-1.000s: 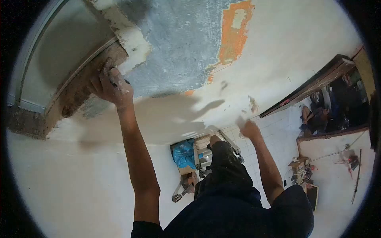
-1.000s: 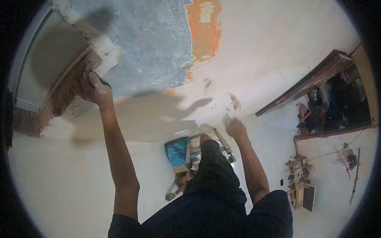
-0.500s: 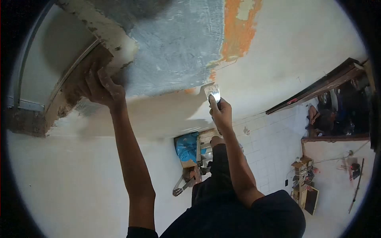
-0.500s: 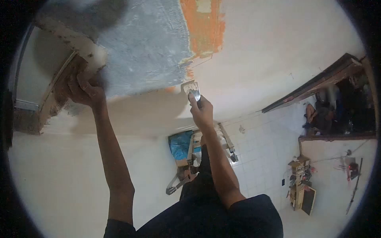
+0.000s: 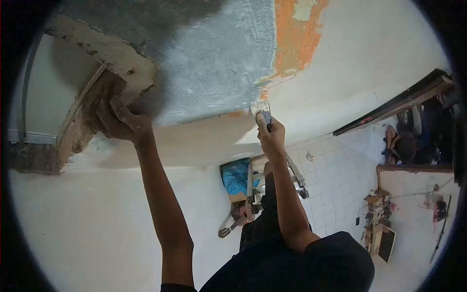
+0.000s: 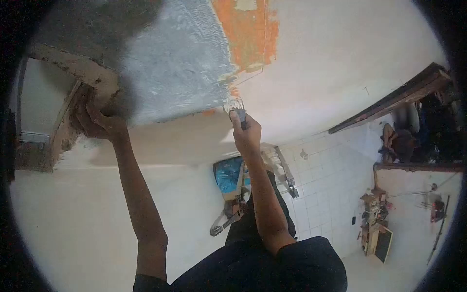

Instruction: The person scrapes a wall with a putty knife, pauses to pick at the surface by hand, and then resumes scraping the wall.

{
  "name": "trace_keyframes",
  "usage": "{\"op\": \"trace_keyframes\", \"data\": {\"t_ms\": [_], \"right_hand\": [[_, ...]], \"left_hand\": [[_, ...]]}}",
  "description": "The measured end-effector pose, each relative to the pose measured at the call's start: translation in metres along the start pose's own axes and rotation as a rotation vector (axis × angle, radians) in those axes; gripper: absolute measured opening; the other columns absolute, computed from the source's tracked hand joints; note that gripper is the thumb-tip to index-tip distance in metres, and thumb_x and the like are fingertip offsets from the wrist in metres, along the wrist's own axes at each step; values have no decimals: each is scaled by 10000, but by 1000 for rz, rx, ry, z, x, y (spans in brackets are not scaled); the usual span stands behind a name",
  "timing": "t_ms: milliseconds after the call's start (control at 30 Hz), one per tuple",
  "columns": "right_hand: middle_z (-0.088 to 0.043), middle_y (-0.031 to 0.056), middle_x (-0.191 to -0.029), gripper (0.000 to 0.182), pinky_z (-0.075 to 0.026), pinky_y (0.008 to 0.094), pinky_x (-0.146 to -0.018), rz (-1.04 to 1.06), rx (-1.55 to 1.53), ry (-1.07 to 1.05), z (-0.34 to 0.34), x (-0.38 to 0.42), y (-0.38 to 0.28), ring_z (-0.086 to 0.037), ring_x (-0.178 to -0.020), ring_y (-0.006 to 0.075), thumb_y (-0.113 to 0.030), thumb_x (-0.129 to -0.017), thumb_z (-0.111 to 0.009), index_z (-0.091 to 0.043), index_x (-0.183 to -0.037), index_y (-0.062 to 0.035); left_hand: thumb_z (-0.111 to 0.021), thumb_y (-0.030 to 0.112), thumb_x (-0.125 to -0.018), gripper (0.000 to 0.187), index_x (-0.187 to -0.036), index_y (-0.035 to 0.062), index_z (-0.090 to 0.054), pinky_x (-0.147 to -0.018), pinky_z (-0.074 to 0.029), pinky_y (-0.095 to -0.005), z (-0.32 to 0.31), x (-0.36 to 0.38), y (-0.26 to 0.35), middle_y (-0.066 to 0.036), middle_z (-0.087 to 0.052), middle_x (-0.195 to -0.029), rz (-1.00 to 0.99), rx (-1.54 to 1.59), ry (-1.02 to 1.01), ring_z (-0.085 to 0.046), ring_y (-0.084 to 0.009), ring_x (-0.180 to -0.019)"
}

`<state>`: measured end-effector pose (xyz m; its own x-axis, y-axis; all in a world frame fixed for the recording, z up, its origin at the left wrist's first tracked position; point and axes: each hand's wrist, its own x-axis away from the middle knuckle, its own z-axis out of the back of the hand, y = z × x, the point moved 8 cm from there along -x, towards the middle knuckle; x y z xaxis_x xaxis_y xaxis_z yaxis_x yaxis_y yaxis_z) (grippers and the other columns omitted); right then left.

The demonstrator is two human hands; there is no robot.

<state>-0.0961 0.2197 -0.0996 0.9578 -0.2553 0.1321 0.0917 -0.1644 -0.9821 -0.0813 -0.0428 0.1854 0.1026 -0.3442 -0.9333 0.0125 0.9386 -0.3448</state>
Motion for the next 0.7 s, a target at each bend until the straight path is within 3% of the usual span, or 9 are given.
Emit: {"op": "trace_keyframes", "data": {"t_ms": [33, 100, 167, 200, 233, 400, 467, 567, 700], "right_hand": [[-496, -35, -589, 325, -331, 223, -466, -2, 0, -2, -8, -1, -22, -393, -511, 39, -299, -930, -595, -644, -884, 19], [-528, -15, -594, 258, -359, 222, -483, 306, -183, -107, -41, 10, -115, -430, -524, 42, -238, -931, -596, -638, -896, 14], [-531, -9, -591, 229, -366, 223, -485, 292, -230, -81, -60, 24, -144, -444, -530, 45, -210, -928, -597, -635, -894, 13], [-535, -3, -588, 200, -372, 224, -487, 301, -272, -56, -62, 24, -154, -458, -536, 48, -182, -926, -598, -633, -892, 11], [-535, 0, -582, 186, -388, 229, -485, 374, -240, -58, -64, 22, -140, -479, -536, 55, -183, -922, -604, -599, -896, 1], [-518, -3, -607, 270, -336, 203, -399, 171, -311, 127, -47, 23, -11, -449, -479, 38, -201, -935, -590, -439, -1082, -31], [-530, 14, -631, 298, -325, 207, -378, 83, -272, 74, -33, 22, -9, -444, -457, 43, -204, -934, -592, -420, -1107, -34], [-559, 52, -679, 346, -299, 220, -325, 56, -231, 72, -28, 23, -17, -430, -411, 49, -180, -925, -603, -386, -1162, -51], [-581, 63, -684, 361, -299, 199, -323, 65, -309, 61, -24, 21, -25, -437, -420, 40, -100, -884, -648, -415, -1156, -53]], "left_hand": [[-448, 303, -967, 318, -1175, 68, -498, -756, -442, -530, -2, 6, 1, -177, -601, -1020, -44, -22, 29, -568, -391, -962], [-425, 319, -970, 335, -1146, 55, -532, -785, -438, -527, 3, 8, 3, -174, -604, -1033, -97, -54, 40, -558, -380, -978], [-354, 351, -978, 409, -1075, 39, -600, -844, -422, -517, 2, 2, -10, -170, -607, -1053, 178, 100, 9, -531, -362, -1008], [-354, 351, -978, 409, -1075, 39, -600, -844, -422, -517, 2, -2, -5, -170, -607, -1053, 178, 107, 23, -531, -362, -1008], [-338, 360, -974, 444, -1050, 25, -619, -860, -412, -513, 4, -3, -2, -165, -608, -1057, 185, 148, 37, -517, -359, -1019], [-351, 387, -961, 481, -1047, 4, -628, -861, -408, -504, -1, 1, -11, -168, -607, -1063, 210, 199, 11, -504, -359, -1020], [-354, 358, -962, 463, -1023, -12, -626, -853, -411, -496, -4, 9, -7, -179, -608, -1047, -60, -27, 6, -505, -353, -1021], [-338, 307, -980, 419, -990, 7, -631, -825, -425, -488, 10, -8, 8, -166, -615, -1030, 173, 44, 52, -528, -349, -989], [-344, 272, -986, 384, -973, 26, -638, -794, -436, -477, 7, -4, 4, -147, -618, -1010, 69, -12, 39, -542, -349, -961]]}}
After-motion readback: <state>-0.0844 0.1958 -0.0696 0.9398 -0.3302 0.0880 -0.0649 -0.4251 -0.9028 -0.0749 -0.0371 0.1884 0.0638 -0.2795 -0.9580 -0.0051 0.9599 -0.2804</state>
